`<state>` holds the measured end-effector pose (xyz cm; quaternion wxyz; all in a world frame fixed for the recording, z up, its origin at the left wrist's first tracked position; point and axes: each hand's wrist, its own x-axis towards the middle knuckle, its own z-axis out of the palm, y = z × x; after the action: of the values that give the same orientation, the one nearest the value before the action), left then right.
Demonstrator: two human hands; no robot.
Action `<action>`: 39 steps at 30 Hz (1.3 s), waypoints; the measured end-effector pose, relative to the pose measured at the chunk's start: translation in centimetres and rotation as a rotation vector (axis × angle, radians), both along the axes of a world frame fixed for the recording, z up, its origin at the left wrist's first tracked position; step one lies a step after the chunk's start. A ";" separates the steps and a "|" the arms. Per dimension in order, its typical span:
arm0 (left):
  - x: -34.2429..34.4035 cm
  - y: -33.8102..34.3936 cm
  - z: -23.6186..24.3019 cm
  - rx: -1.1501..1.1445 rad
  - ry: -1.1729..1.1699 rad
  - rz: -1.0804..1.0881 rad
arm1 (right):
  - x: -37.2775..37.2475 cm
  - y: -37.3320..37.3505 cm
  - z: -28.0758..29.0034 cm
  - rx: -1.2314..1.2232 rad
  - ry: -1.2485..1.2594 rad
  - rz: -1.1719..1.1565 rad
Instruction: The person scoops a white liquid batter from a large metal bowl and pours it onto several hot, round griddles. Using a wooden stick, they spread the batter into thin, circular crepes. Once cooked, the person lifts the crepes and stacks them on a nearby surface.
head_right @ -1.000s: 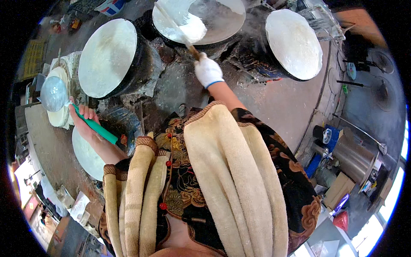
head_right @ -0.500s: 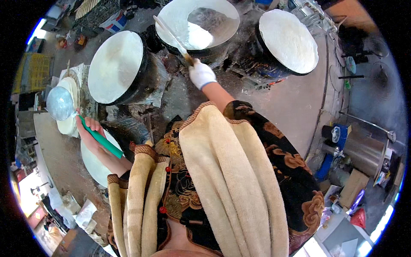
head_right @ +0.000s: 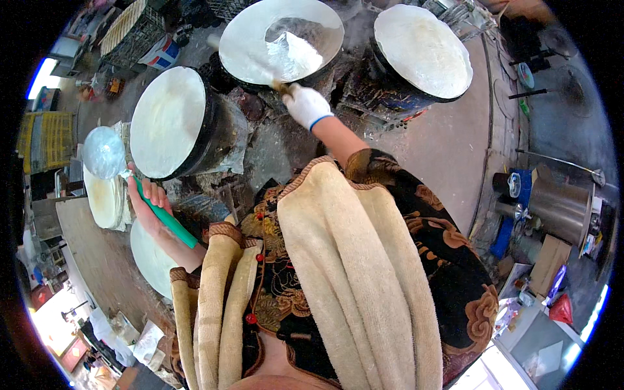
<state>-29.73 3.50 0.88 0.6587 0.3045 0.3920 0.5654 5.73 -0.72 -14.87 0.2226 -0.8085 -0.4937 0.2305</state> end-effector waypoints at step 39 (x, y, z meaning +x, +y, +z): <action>9.7 2.1 0.3 -0.032 0.074 -0.241 | 17.7 -1.9 0.5 0.074 -0.127 -0.204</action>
<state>-20.00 5.62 1.18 0.7116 0.3596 0.3856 0.4644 23.44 -2.62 -14.37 0.2428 -0.8587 -0.4302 0.1365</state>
